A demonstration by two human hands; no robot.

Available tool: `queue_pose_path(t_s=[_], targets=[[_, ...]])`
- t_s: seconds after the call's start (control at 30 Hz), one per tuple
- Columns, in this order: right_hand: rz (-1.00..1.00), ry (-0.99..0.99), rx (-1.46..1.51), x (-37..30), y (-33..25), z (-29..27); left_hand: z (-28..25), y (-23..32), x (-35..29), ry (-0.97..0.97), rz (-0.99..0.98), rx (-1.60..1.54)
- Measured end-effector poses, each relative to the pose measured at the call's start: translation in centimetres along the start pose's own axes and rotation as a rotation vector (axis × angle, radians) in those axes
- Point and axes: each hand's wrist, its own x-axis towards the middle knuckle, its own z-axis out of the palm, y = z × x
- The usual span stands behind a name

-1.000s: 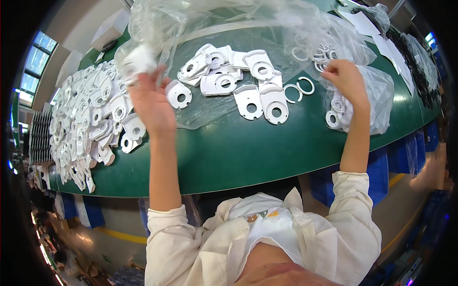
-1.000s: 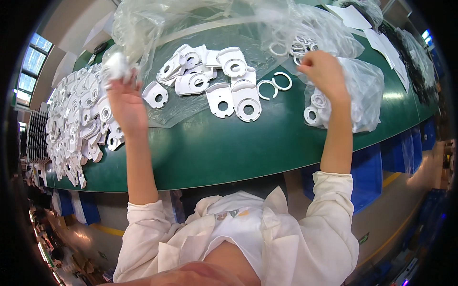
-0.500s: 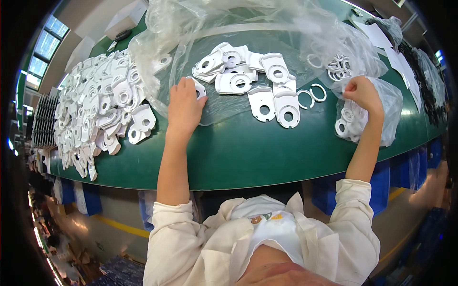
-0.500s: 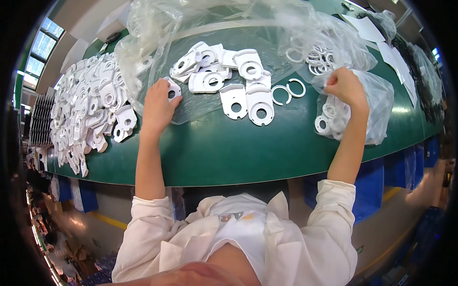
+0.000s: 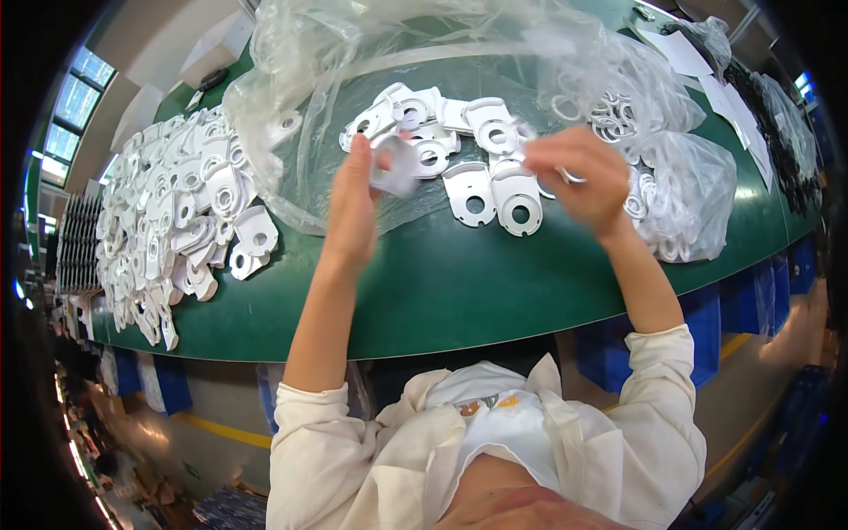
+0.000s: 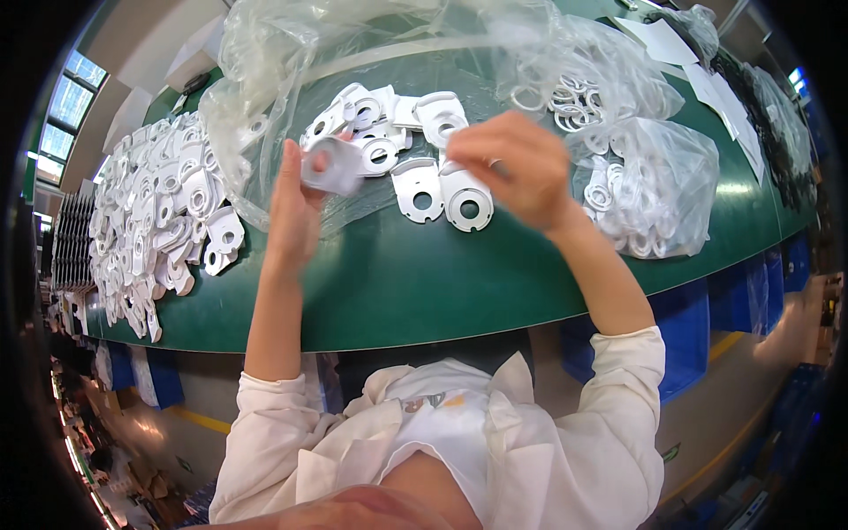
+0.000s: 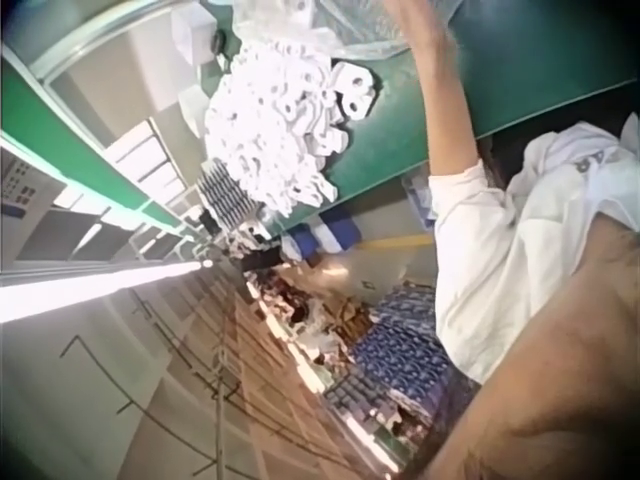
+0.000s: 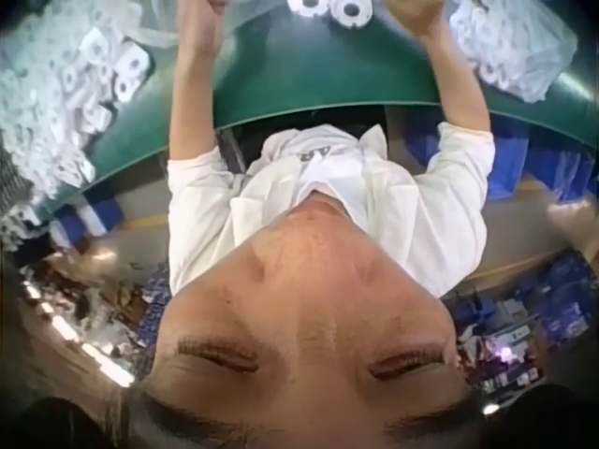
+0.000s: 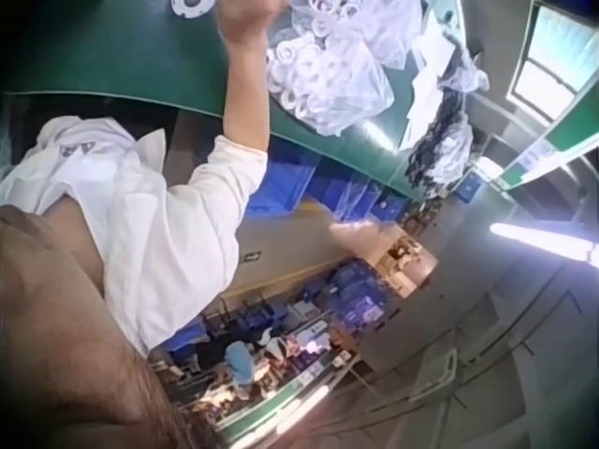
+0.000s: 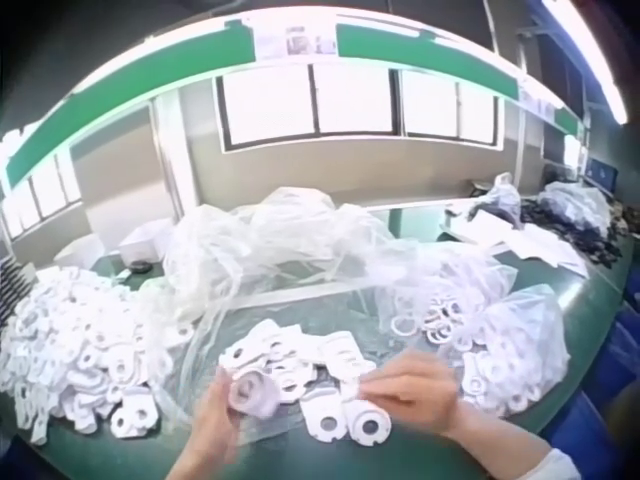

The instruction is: Assembling small white plastic components at a workbench in a factory.

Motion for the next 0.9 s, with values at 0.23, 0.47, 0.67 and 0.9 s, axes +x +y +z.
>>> queue_pose_path(t_s=[0.23, 0.47, 0.67, 0.9], targets=[[-0.106, -0.260, 0.099, -2.0, -1.5, 3.7, 4.4, 0.6, -3.3, -0.591, -0.529, -0.727], [0.567, -0.197, 0.071, -0.8, 1.5, 0.2, 4.0, 1.0, -2.8, -0.563, -0.494, -0.648], [0.664, -0.549, -0.309, -3.1, 6.1, -4.5, 4.1, 0.8, -2.3, -0.494, -0.498, -0.582], [0.799, -0.518, -0.116, -2.4, 6.2, -4.5, 4.8, 0.7, -3.1, -0.500, -0.458, -0.657]])
